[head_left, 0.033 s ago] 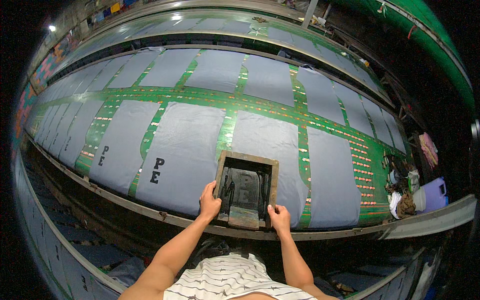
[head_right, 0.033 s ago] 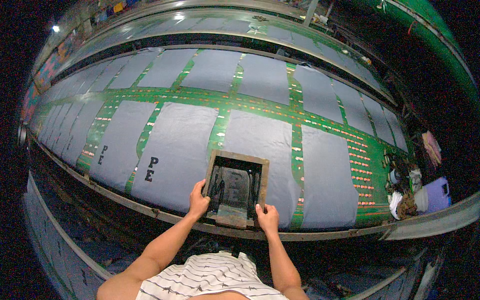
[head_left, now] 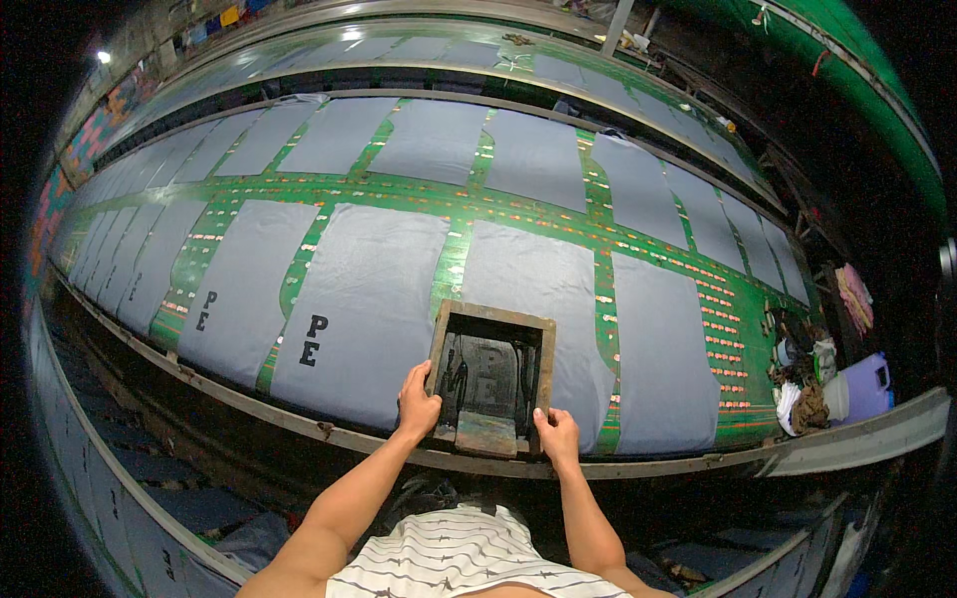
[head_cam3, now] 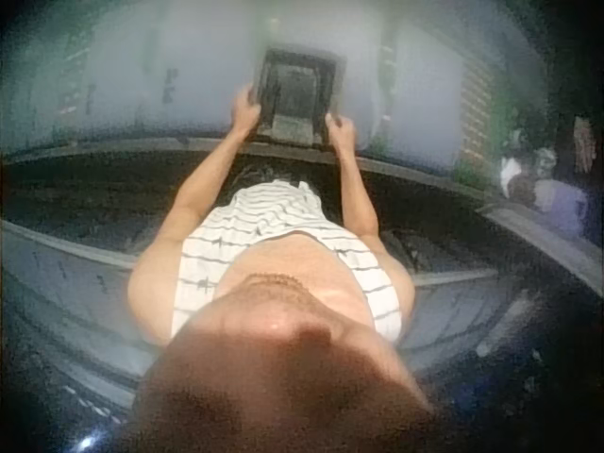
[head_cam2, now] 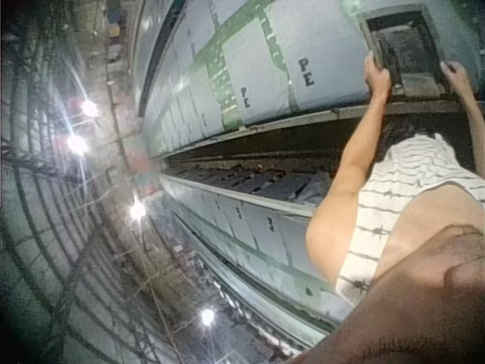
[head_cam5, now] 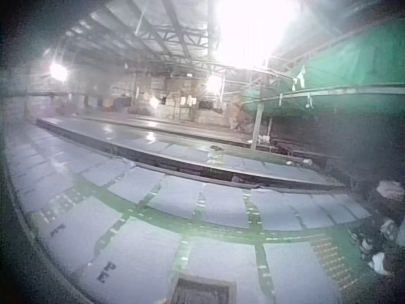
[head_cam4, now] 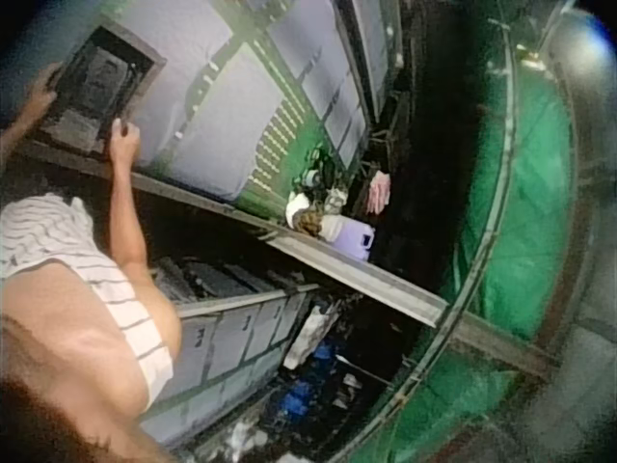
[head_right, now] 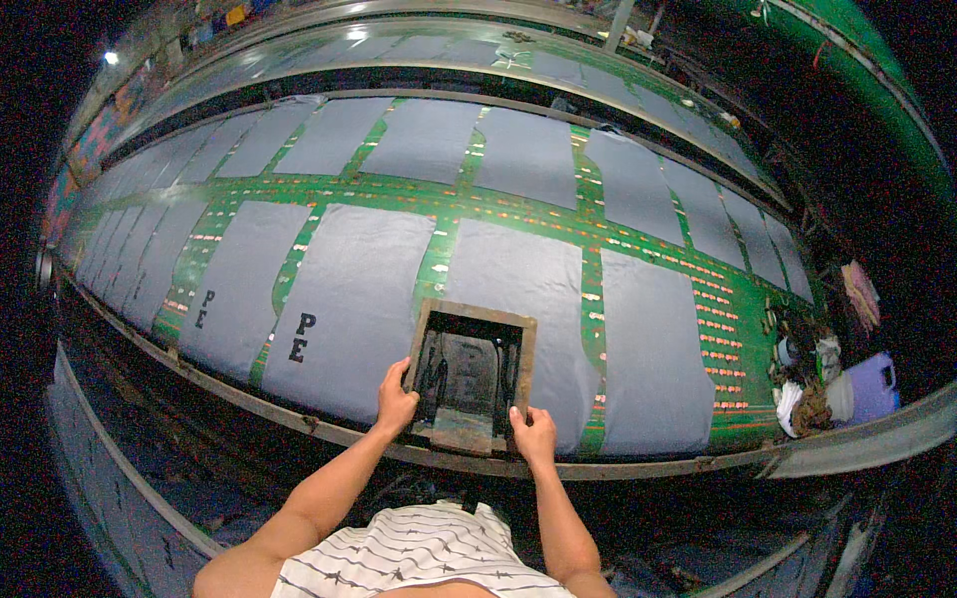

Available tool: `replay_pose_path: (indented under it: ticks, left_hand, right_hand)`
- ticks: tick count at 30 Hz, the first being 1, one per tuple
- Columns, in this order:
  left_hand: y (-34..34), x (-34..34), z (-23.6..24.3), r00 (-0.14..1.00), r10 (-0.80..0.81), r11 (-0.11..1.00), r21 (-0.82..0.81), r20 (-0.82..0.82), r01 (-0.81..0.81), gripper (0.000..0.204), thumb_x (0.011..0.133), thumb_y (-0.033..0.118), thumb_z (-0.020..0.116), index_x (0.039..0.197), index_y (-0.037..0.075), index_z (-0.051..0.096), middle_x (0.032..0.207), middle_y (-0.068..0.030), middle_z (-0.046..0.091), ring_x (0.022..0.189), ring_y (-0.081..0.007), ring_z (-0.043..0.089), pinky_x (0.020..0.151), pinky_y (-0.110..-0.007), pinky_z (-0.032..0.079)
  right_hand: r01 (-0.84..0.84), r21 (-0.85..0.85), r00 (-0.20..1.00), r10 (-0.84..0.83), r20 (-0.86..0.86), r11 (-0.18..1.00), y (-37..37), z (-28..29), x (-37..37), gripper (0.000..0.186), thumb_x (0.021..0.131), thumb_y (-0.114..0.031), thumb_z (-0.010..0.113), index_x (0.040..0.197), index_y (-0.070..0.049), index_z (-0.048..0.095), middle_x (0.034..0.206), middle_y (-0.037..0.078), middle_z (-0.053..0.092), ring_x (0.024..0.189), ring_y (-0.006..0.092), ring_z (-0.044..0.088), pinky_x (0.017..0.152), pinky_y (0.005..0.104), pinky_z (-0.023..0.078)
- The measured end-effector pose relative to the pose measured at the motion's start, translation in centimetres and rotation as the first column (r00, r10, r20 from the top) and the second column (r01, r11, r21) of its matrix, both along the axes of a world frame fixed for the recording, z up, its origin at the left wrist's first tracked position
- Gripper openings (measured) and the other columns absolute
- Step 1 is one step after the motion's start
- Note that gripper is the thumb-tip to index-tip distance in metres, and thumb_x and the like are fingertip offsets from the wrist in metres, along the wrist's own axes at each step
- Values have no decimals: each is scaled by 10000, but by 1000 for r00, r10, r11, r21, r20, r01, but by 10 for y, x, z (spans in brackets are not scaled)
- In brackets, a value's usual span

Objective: The person repeatedly uses a squeegee to press ink through a stencil frame onto fabric pieces laid out on a conveyor belt. The person moves the frame along the belt, applying ink to multiple fabric sections in sequence.

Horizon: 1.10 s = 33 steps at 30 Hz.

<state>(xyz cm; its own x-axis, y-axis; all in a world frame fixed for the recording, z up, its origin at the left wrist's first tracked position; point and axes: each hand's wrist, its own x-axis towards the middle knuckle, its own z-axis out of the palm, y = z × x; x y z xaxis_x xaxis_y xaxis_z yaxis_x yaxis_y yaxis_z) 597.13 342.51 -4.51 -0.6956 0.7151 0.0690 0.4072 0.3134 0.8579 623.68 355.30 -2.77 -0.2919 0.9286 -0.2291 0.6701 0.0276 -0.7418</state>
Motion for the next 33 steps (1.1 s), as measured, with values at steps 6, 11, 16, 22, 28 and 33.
replay_pose_path:
  ticks: [6, 11, 16, 22, 28, 33]
  left_hand:
    - [5, 0, 11, 999, 3, 1000, 15, 39, -4, 641, 703, -73, 555, 1340, -12, 548, 1350, -187, 572, 1295, -376, 520, 1085, -408, 422]
    - [3, -3, 9, 1000, 6, 1000, 28, 29, -6, 641, 695, -67, 559, 1334, -19, 551, 1335, -190, 582, 1281, -374, 534, 1081, -395, 426]
    - [5, -3, 6, 1000, -10, 999, 47, 0, 9, 636, 692, -56, 563, 1328, -28, 553, 1329, -192, 587, 1266, -370, 548, 1071, -386, 434]
    - [5, -6, 5, 999, -33, 999, 22, 9, 33, 634, 691, -58, 561, 1325, -33, 554, 1338, -193, 580, 1261, -377, 546, 1065, -388, 435]
    - [1, -9, -1, 999, -41, 999, 27, 8, 40, 627, 697, -54, 567, 1324, -46, 546, 1332, -197, 573, 1258, -382, 541, 1043, -390, 441]
    - [3, -9, -1, 998, -63, 998, 24, -18, 63, 628, 698, -50, 570, 1326, -45, 541, 1313, -203, 571, 1247, -393, 540, 1039, -395, 441]
  right_hand:
    - [-17, 56, 999, 16, 29, 998, 4, -5, 1, 604, 896, -500, 674, 1119, 61, 687, 1035, 218, 653, 973, 383, 630, 848, 463, 494]
    - [-51, 9, 998, 50, 44, 999, 5, 1, -1, 665, 892, -521, 667, 1176, 80, 665, 1087, 231, 656, 1030, 397, 628, 894, 465, 494]
    - [-44, 14, 998, 43, 54, 999, 7, 1, 1, 655, 894, -516, 664, 1161, 82, 669, 1086, 239, 655, 1033, 403, 628, 897, 480, 492]
    - [-79, 49, 995, 76, 57, 996, 3, 7, -2, 554, 901, -435, 683, 1103, 81, 668, 1049, 227, 643, 1008, 409, 615, 892, 487, 484]
    - [-438, 434, 862, 505, -48, 788, -34, 69, -23, 435, 836, -235, 766, 1174, 3, 633, 1152, 188, 615, 1079, 388, 580, 919, 480, 469]
    - [-716, 414, 682, 689, 244, 562, -57, 81, -32, 450, 758, -140, 768, 1169, -20, 630, 1164, 136, 622, 1118, 336, 572, 941, 433, 462]
